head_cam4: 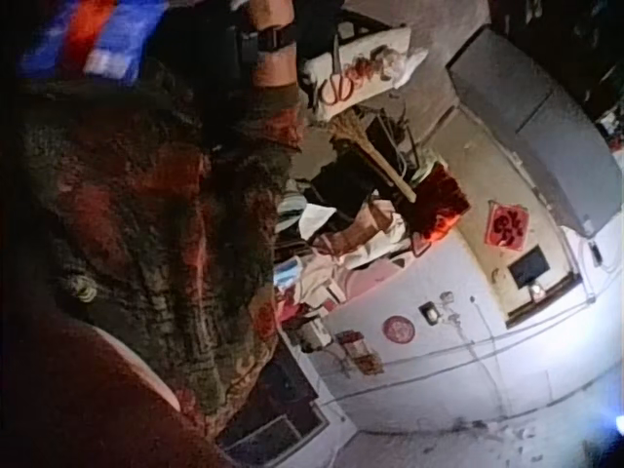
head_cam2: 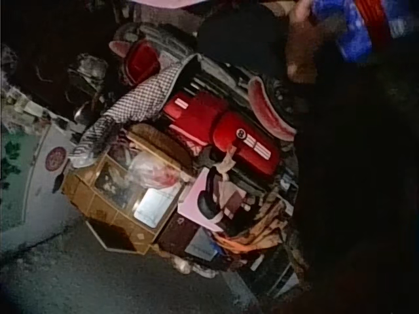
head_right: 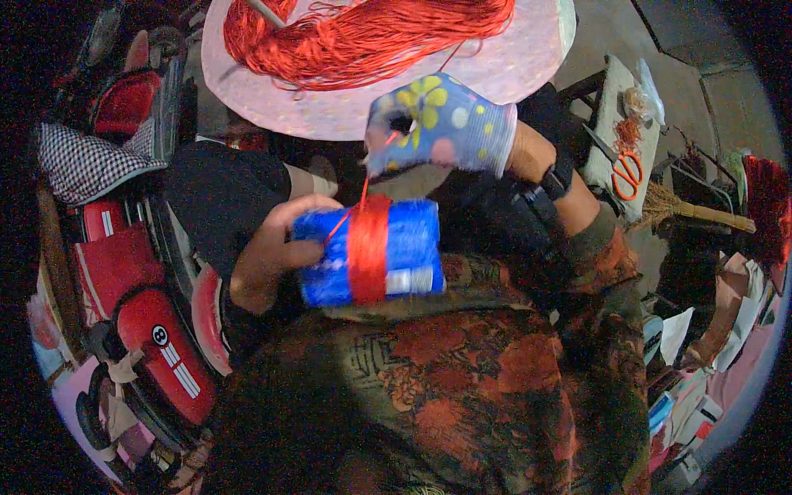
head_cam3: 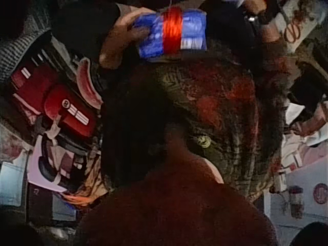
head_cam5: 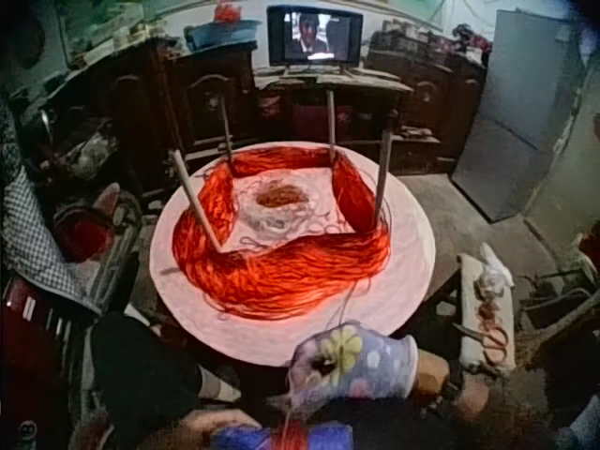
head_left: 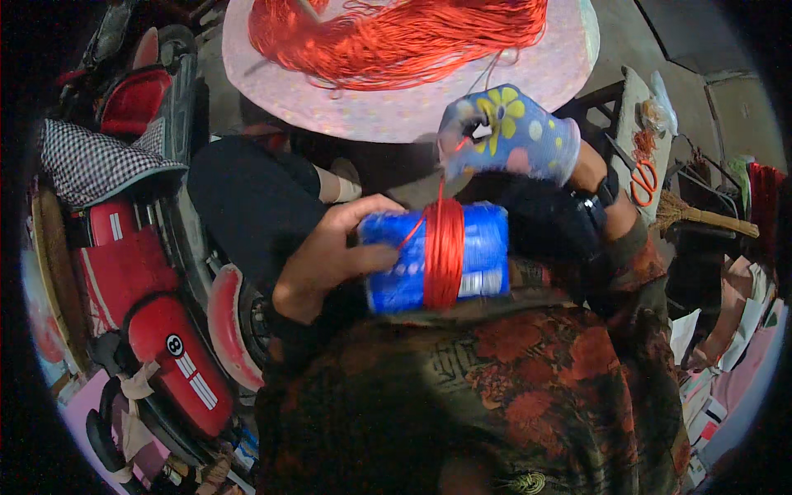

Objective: Winding red decorative thread onto a blue plastic container.

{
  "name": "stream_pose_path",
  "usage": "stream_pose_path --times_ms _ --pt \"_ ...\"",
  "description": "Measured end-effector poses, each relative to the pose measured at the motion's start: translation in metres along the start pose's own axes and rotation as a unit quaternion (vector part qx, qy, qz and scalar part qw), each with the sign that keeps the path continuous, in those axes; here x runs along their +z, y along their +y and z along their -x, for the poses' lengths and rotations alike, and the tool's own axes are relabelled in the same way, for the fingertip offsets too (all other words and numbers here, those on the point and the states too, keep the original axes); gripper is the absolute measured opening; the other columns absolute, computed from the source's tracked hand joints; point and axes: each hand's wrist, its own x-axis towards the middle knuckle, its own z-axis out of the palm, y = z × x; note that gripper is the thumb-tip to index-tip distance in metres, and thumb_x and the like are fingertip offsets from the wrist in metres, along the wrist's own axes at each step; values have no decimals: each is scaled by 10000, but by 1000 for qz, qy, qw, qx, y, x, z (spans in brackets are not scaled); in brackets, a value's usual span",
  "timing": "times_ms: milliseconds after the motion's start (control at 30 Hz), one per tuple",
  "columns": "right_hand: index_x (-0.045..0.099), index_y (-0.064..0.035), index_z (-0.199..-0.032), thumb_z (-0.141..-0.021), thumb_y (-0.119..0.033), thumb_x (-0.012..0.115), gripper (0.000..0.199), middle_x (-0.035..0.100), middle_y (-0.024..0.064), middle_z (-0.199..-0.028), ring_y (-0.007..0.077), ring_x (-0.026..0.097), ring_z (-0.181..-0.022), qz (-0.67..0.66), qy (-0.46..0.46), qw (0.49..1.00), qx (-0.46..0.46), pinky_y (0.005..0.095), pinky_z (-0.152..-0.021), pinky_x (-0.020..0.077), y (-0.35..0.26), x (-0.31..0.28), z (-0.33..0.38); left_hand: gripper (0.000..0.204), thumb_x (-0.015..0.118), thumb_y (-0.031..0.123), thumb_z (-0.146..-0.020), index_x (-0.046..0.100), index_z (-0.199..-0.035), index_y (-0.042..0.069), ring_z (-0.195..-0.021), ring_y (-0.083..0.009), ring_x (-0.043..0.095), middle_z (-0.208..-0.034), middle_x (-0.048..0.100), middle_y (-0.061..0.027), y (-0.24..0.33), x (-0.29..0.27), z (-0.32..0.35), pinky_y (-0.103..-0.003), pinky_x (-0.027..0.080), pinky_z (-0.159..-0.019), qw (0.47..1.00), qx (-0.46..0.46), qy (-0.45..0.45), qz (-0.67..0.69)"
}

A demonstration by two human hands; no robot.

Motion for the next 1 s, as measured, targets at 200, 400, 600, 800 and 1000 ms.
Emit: stream_pose_path --times_ms 200,400,600,800,1000 --pt "647 -80 -1038 -927 -237 568 208 678 105 -954 248 649 -908 -30 83 992 93 321 -810 499 19 43 40 471 717 264 -776 577 -1145 8 -901 -130 605 -999 635 -50 1 2 9 -286 491 -829 918 153 137 340" --pt "615 -92 -870 -801 -206 643 137 630 120 -785 311 637 -749 228 -21 968 -102 394 -646 515 -29 45 22 361 676 242 -829 595 -1094 11 -871 -100 594 -916 625 -35 -4 -4 -7 -275 482 -809 947 88 310 -7" --pt "651 -48 -932 -845 -242 670 213 666 82 -827 199 644 -762 -5 35 999 -14 324 -705 509 4 1 1 458 727 285 -782 592 -1111 -4 -923 -129 591 -985 620 -39 3 -5 7 -293 473 -847 997 76 -4 5" --pt "646 -46 -991 -911 -224 591 203 680 107 -934 229 660 -871 -30 35 996 74 329 -769 522 20 50 38 449 680 282 -823 575 -1157 1 -945 -157 597 -1020 620 -64 41 17 8 -313 469 -882 934 129 273 190" --pt "643 -99 -944 -880 -243 615 160 648 115 -778 307 645 -749 185 -44 975 -114 381 -661 518 -34 42 29 401 722 164 -800 578 -1141 9 -848 -102 592 -960 623 -20 4 -11 0 -266 490 -817 954 86 286 -20"
